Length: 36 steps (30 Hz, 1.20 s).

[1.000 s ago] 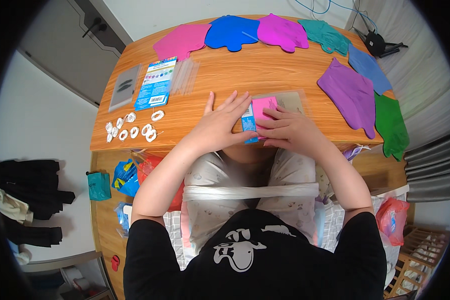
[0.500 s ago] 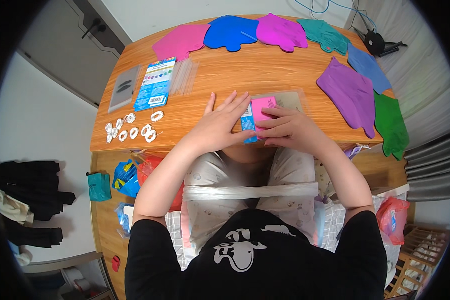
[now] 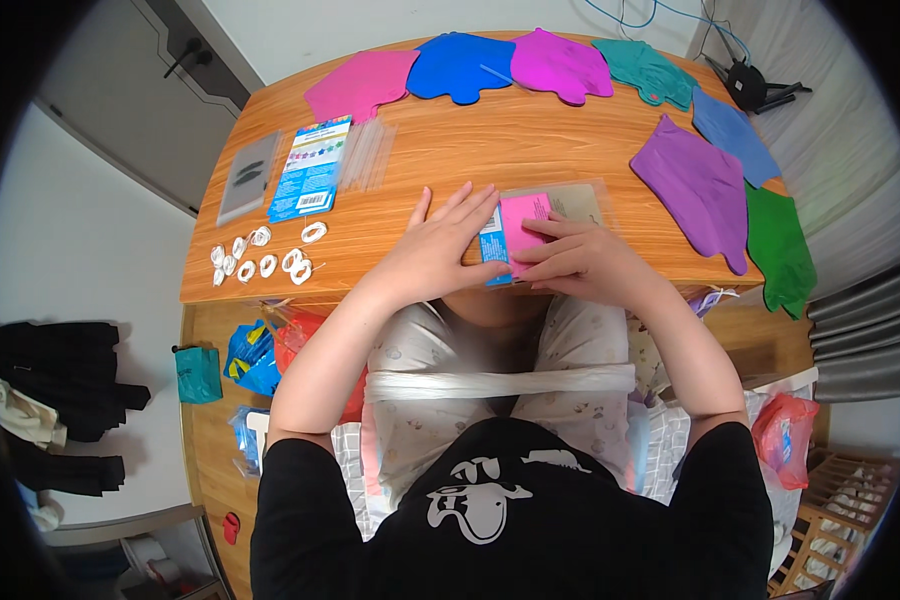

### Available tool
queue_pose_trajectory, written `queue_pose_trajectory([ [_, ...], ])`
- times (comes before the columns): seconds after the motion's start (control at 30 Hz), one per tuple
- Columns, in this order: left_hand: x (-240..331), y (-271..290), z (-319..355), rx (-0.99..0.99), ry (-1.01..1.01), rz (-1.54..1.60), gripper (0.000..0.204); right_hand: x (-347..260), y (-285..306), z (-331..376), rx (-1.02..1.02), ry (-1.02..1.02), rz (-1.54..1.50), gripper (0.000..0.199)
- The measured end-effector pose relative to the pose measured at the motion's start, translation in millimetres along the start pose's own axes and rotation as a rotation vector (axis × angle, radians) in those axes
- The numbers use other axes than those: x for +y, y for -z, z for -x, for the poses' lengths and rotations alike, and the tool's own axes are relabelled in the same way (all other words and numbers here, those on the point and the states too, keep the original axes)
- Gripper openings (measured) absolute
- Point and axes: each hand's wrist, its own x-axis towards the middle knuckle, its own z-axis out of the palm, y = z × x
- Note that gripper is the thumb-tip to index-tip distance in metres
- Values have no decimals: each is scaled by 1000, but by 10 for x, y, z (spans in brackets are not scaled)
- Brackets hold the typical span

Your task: The person stacks deflated foil balloons on the desk, folds the stack into a compact shape, and inserts them into a packaging sleeve by hand.

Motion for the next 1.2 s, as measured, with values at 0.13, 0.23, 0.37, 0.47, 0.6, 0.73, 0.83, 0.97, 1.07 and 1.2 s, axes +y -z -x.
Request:
queue_pose_trajectory([
  [0.13, -13, -2, -1, -3, -4, 6, 90, 7, 10, 2, -3, -19, -29, 23],
  [0.23, -19, -10, 1, -2, -6, 7, 90, 31, -14, 6, 68, 10, -78, 23],
  [0.37, -15, -15, 5, 3, -1, -2, 91, -9, -21, 19, 102, -1, -94, 23],
  [0.47, -3, -22, -1, 10, 0, -17, 91, -4, -18, 22, 107, 9, -101, 22],
  [0.6, 17, -30, 8, 31, 3, -40, 91, -16, -18, 22, 102, -9, -133, 20],
  [0.73, 33, -29, 18, 43, 8, -52, 90, -70, 1, 18, 68, 1, -55, 19],
  [0.83, 28, -46, 25, 47, 2, -69, 95, -90, 3, 33, 44, 18, -22, 19],
  [0.97, 112, -19, 3, 57, 43, -20, 103, -66, 17, 46, 62, -30, -46, 25],
  [1.07, 152, -1, 1, 68, 42, 6, 107, -69, 25, 21, 126, -139, -51, 33],
  [1.2, 187, -29, 2, 76, 42, 35, 109, -142, 35, -16, 36, -338, 192, 46],
])
